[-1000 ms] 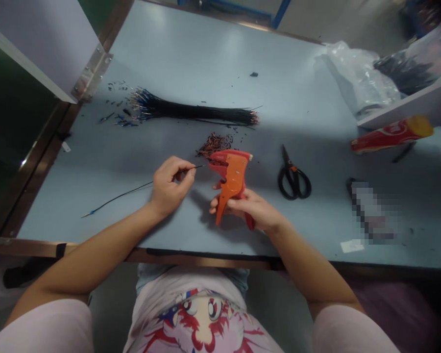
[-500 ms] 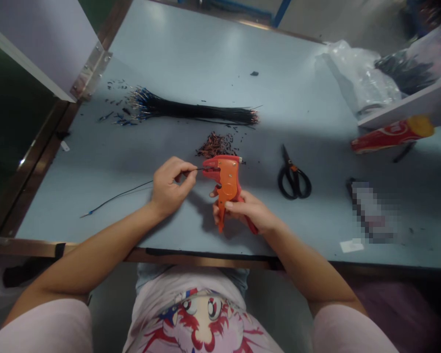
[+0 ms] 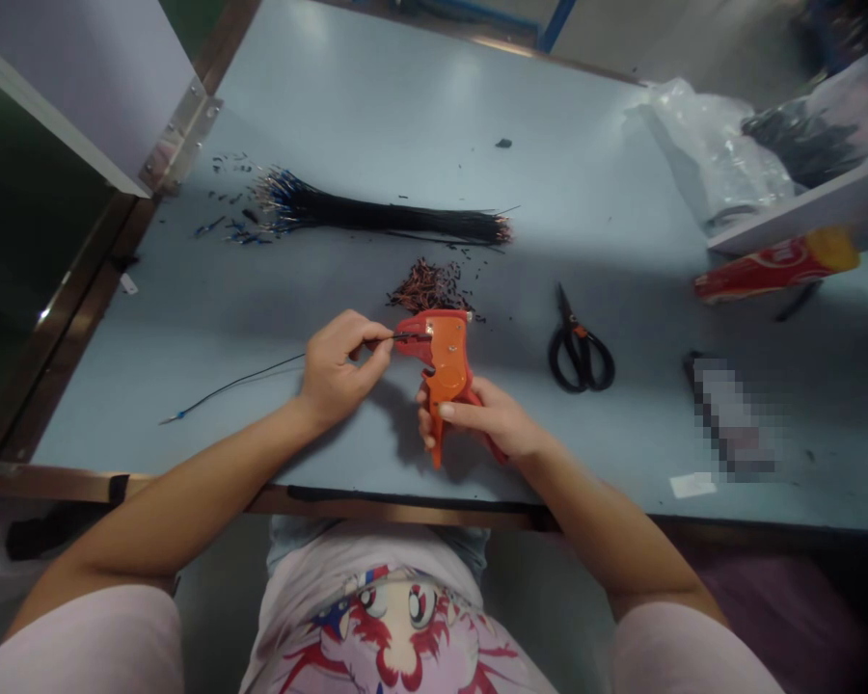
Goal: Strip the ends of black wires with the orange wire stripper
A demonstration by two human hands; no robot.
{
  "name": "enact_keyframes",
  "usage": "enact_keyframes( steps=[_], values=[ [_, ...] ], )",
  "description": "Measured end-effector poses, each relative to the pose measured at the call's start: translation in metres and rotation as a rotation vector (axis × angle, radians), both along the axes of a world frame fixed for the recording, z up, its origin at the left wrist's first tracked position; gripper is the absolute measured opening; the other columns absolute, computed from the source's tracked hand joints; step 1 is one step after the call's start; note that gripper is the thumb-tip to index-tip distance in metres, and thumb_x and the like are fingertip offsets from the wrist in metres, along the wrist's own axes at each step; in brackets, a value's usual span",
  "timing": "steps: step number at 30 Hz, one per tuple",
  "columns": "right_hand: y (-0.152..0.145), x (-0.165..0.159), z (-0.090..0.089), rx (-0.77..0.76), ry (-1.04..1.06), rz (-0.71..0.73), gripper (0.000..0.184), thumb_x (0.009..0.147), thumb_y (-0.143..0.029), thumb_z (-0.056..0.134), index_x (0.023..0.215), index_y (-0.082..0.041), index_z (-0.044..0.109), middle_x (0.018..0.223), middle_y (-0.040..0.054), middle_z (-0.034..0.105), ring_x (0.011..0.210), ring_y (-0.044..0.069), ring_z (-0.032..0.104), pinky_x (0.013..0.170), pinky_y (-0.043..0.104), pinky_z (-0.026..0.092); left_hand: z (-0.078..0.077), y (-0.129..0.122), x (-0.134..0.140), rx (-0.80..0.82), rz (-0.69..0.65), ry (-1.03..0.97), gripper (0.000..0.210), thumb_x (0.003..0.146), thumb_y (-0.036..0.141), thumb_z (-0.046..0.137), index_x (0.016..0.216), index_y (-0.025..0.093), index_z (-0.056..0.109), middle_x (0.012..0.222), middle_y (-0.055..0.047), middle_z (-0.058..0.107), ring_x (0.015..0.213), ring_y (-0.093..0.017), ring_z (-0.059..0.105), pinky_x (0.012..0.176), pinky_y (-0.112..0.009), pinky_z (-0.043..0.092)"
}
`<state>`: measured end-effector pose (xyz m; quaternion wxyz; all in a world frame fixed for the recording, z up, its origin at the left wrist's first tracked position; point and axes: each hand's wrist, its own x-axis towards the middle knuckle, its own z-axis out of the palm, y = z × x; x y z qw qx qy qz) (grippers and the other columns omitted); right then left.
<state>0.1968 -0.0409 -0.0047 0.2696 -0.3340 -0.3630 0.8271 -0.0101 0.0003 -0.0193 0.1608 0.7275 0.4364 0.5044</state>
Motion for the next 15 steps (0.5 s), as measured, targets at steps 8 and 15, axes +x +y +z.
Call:
enact_keyframes(
  steps=[8,15],
  values=[
    [0.0004,-0.0002,-0.0005,0.002,-0.029,0.002,0.03,0.078,-0.031,0.071,0.097,-0.011,0.058,0.074,0.0045,0.063,0.061,0.016,0.064,0.057,0.03,0.054,0.0,0.0007,-0.0002,0.016,-0.005,0.0,0.007,0.078,0.011,0.061,0.078,0.018,0.063,0.067,0.002,0.058,0.058,-0.007,0.046,0.056,-0.021,0.038],
    [-0.001,-0.0009,0.0016,0.016,-0.031,0.004,0.027,0.079,-0.032,0.069,0.094,-0.012,0.058,0.07,0.0031,0.063,0.059,0.015,0.063,0.056,0.029,0.054,-0.0003,-0.0003,0.0001,0.025,-0.018,-0.001,0.009,0.076,0.009,0.061,0.078,0.018,0.062,0.065,0.003,0.056,0.057,-0.007,0.044,0.055,-0.02,0.037]
  ],
)
